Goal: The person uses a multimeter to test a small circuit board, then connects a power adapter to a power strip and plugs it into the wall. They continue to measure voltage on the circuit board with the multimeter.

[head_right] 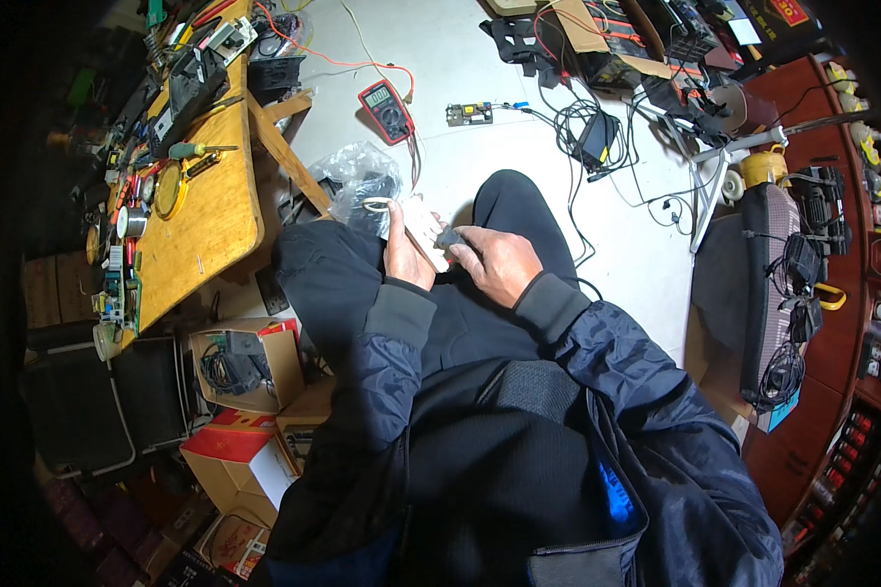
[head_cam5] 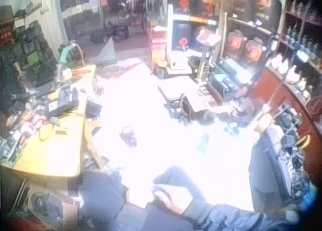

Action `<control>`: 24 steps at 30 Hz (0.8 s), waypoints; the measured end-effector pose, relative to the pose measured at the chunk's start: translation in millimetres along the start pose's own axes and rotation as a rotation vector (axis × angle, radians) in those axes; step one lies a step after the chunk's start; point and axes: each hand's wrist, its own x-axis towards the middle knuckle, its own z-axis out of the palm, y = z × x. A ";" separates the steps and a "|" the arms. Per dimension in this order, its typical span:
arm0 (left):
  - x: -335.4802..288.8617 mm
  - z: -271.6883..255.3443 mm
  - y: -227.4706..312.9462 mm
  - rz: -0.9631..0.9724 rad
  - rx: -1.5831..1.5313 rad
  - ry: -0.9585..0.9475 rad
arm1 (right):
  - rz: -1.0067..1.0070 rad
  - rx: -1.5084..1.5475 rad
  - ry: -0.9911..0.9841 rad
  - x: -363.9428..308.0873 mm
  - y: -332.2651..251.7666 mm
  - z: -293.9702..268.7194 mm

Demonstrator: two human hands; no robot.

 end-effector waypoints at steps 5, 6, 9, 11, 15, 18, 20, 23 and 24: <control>1.2 1.7 -2.0 0.032 0.051 -0.018 | -0.006 -0.102 -0.038 1.8 0.9 2.9; 0.6 2.4 -1.7 0.048 0.081 -0.041 | 0.014 -0.114 -0.047 2.0 1.4 3.2; -3.8 6.2 -0.9 0.126 0.179 -0.086 | 0.063 -0.129 -0.063 2.4 2.0 3.3; -7.3 9.5 -0.1 0.166 0.244 -0.095 | 0.087 -0.113 -0.058 2.6 1.7 2.5; -10.4 12.1 1.2 0.190 0.353 -0.075 | 0.120 -0.117 -0.071 3.8 0.8 0.9; -9.8 9.8 -1.2 0.151 0.489 -0.106 | 0.146 -0.158 -0.102 6.4 2.0 2.3; -9.6 6.9 -2.8 0.069 0.520 -0.111 | 0.166 -0.189 -0.117 8.9 3.3 5.6; -10.9 3.7 -4.6 0.061 0.516 -0.100 | 0.174 -0.162 -0.106 11.0 5.3 11.5; -11.2 2.8 -3.7 0.065 0.541 -0.112 | 0.179 -0.156 -0.107 10.7 5.8 12.4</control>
